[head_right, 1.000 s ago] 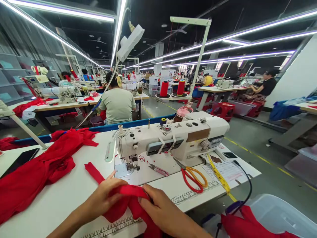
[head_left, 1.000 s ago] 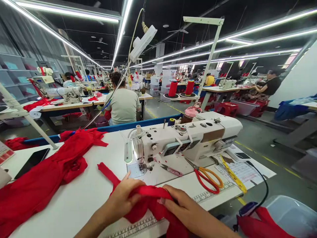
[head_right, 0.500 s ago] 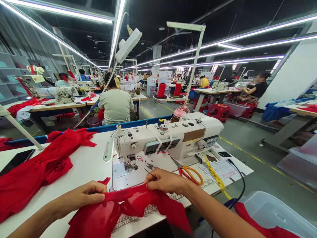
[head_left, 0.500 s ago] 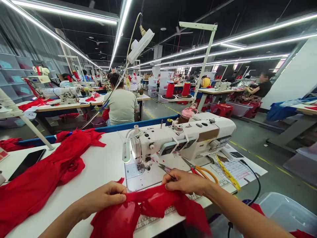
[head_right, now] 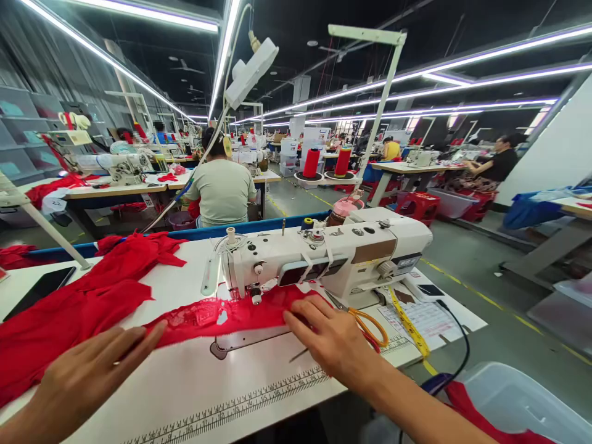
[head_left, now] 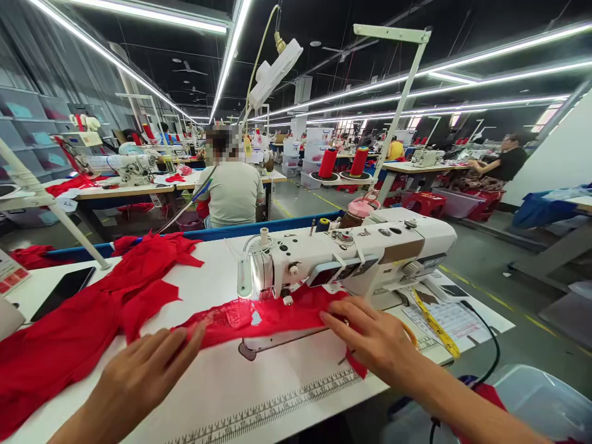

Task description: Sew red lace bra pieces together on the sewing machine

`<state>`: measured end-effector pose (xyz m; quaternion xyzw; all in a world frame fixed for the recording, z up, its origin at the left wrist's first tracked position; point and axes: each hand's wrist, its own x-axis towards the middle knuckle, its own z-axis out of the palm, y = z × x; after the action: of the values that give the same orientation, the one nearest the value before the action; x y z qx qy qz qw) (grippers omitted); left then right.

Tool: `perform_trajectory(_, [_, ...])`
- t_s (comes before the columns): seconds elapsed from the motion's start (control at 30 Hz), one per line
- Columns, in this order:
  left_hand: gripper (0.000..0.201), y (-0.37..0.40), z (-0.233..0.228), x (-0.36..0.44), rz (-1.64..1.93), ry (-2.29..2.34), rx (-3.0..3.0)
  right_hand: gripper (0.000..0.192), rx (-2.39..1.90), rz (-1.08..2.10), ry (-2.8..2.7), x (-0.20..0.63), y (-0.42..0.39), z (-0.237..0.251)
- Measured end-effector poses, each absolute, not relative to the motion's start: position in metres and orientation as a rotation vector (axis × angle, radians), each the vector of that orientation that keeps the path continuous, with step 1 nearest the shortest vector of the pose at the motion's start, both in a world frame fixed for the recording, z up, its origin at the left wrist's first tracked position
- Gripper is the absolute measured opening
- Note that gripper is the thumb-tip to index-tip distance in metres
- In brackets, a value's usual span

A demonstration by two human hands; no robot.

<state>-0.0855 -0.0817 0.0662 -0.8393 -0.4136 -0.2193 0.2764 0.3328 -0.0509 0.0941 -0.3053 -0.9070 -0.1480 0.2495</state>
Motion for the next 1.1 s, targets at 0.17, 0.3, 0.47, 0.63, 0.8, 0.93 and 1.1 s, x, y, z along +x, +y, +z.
perform_trajectory(0.17, [0.031, -0.121, 0.012, -0.068, -0.471, -0.884, -2.334, 0.032, -0.88, -0.315, -2.666, 0.338, -0.073, 0.045])
perform_trajectory(0.3, [0.027, -0.128, 0.007, -0.042, -0.71, -1.005, -2.485, 0.028, -0.921, 0.024, -2.593, 0.325, -0.076, 0.04])
perform_trajectory(0.47, [0.037, -0.101, 0.015, 0.002, -1.002, -1.074, -2.769, 0.042, -0.717, 0.41, -2.542, 0.276, -0.055, 0.035])
perform_trajectory(0.63, [0.027, -0.086, -0.007, 0.007, -0.793, -1.284, -2.726, 0.029, -0.793, 0.605, -2.652, 0.256, -0.032, 0.014])
perform_trajectory(0.8, [0.045, -0.09, -0.013, -0.006, -0.474, -1.564, -2.769, 0.038, -0.854, 0.79, -2.704, 0.267, -0.024, 0.028])
perform_trajectory(0.93, [0.05, -0.085, 0.006, -0.006, -0.299, -1.596, -2.853, 0.05, -0.84, 0.868, -2.75, 0.268, -0.018, 0.037])
perform_trajectory(1.1, [0.066, -0.068, 0.036, -0.005, 0.068, -1.592, -2.951, 0.055, -0.796, 0.885, -2.841, 0.267, -0.01, 0.04])
